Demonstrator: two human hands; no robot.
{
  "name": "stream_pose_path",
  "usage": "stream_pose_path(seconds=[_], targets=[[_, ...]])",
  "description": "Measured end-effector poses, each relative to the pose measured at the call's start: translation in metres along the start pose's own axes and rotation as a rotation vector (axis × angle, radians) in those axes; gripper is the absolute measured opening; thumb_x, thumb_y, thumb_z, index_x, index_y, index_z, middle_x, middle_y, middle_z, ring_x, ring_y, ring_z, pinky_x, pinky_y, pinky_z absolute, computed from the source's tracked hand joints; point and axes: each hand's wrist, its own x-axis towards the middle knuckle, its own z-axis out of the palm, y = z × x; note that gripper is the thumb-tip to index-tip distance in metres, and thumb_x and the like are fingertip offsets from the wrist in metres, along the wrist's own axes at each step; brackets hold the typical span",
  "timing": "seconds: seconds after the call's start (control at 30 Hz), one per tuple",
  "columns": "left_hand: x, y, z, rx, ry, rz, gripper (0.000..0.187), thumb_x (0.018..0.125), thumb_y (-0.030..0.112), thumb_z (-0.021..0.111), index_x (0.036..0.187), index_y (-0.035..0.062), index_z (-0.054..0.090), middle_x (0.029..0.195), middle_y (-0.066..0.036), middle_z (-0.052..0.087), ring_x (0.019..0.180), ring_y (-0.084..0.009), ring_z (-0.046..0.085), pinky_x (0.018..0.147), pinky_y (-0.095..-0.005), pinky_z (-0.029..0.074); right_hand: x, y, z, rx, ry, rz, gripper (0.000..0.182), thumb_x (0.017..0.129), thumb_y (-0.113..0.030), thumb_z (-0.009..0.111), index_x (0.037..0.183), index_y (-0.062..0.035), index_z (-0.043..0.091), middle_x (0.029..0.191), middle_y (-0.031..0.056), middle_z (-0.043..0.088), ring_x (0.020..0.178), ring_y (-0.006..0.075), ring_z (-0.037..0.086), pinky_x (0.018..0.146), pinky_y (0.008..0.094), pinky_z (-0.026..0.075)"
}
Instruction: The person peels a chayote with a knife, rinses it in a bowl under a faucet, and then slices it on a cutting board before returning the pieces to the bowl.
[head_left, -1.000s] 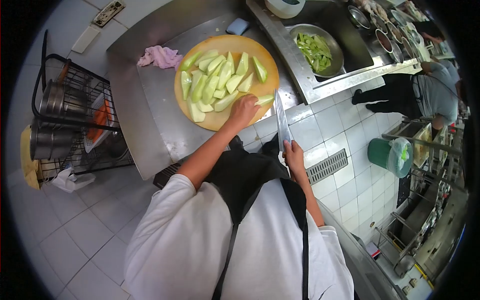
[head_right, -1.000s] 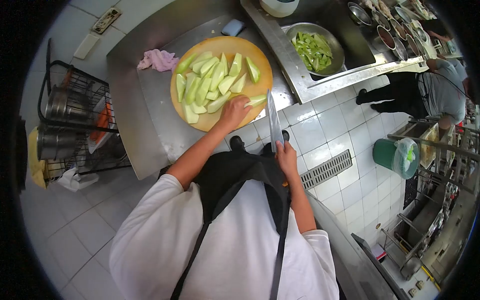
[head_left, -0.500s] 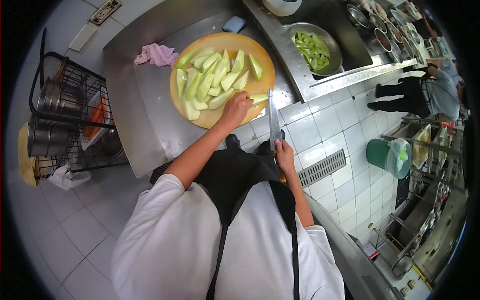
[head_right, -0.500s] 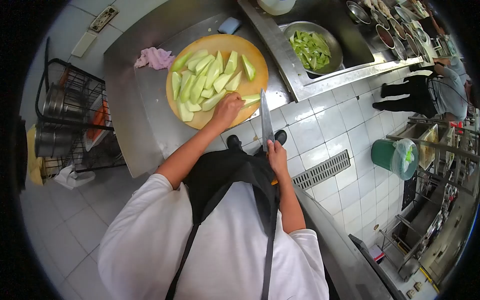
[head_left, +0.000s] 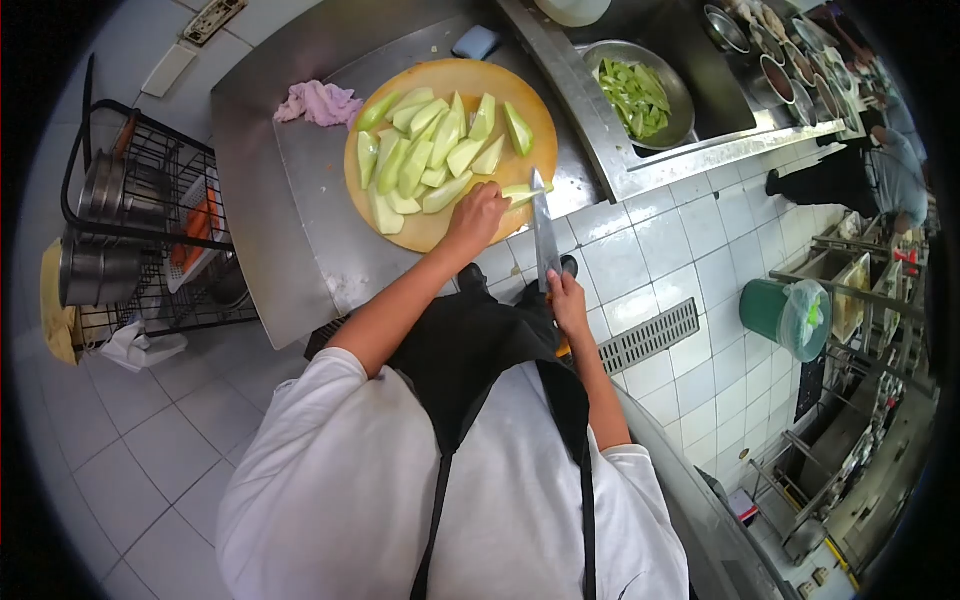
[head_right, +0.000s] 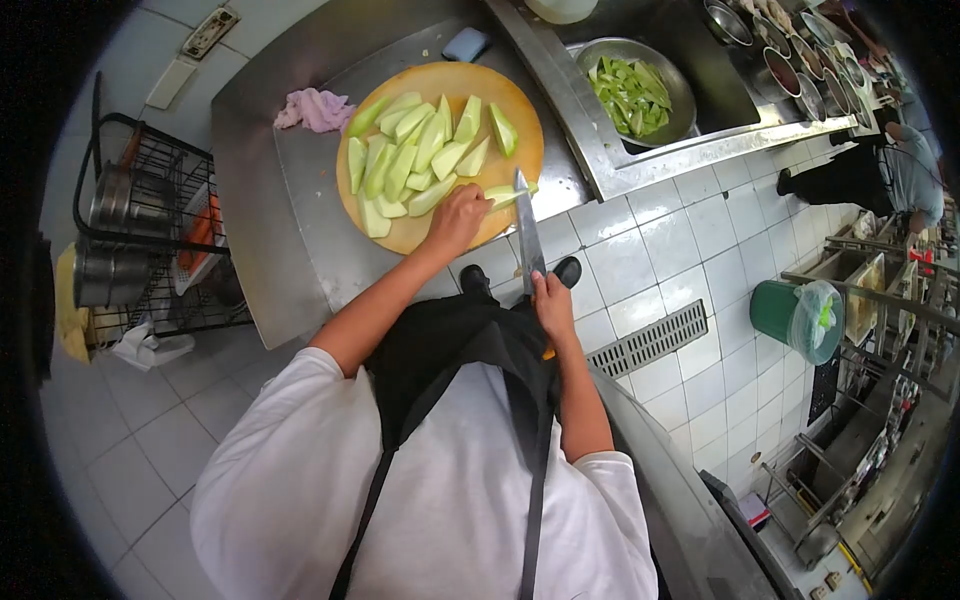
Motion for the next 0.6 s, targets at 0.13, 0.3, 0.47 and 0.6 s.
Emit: stream_pose_path(seconds=[0.13, 0.3, 0.47, 0.6], targets=[[0.0, 0.001, -0.001, 0.007, -0.016, -0.024, 0.006, 0.083, 0.006, 0.07, 0.084, 0.0015, 0.074, 0.086, -0.011, 0.063, 0.085, -0.0303, 0.064, 0.074, -0.0425, 0.053, -0.007, 0.011, 0.004, 0.018, -0.035, 0.023, 0.05, 0.104, -0.04, 0.054, 0.08, 0.0043, 0.053, 0.067, 0.0235, 0.056, 0.064, 0.0373, 0.059, 0.062, 0.0453, 0.045], [0.001, -0.001, 0.0, 0.025, 0.01, 0.032, 0.005, 0.081, 0.005, 0.071, 0.083, 0.0014, 0.074, 0.084, -0.011, 0.064, 0.084, -0.03, 0.065, 0.072, -0.0423, 0.053, 0.005, -0.005, 0.003, -0.02, -0.026, -0.013, 0.05, 0.104, -0.04, 0.055, 0.081, 0.0043, 0.053, 0.069, 0.0241, 0.059, 0.064, 0.0378, 0.059, 0.062, 0.0458, 0.045], [0.003, -0.001, -0.001, 0.033, 0.004, 0.034, 0.005, 0.079, 0.004, 0.071, 0.082, 0.0016, 0.074, 0.083, -0.011, 0.065, 0.083, -0.0301, 0.065, 0.071, -0.0414, 0.054, -0.004, 0.002, 0.0, -0.022, -0.066, -0.008, 0.05, 0.104, -0.04, 0.054, 0.082, 0.0046, 0.054, 0.067, 0.0234, 0.059, 0.062, 0.0379, 0.061, 0.061, 0.0463, 0.046], [0.003, -0.001, -0.002, 0.042, -0.004, 0.027, 0.005, 0.08, 0.004, 0.071, 0.082, 0.0015, 0.074, 0.083, -0.011, 0.065, 0.083, -0.0298, 0.065, 0.071, -0.0412, 0.054, 0.003, -0.003, -0.011, -0.1, -0.089, -0.066, 0.049, 0.104, -0.04, 0.053, 0.083, 0.0048, 0.056, 0.066, 0.023, 0.059, 0.061, 0.0368, 0.063, 0.06, 0.0459, 0.047]])
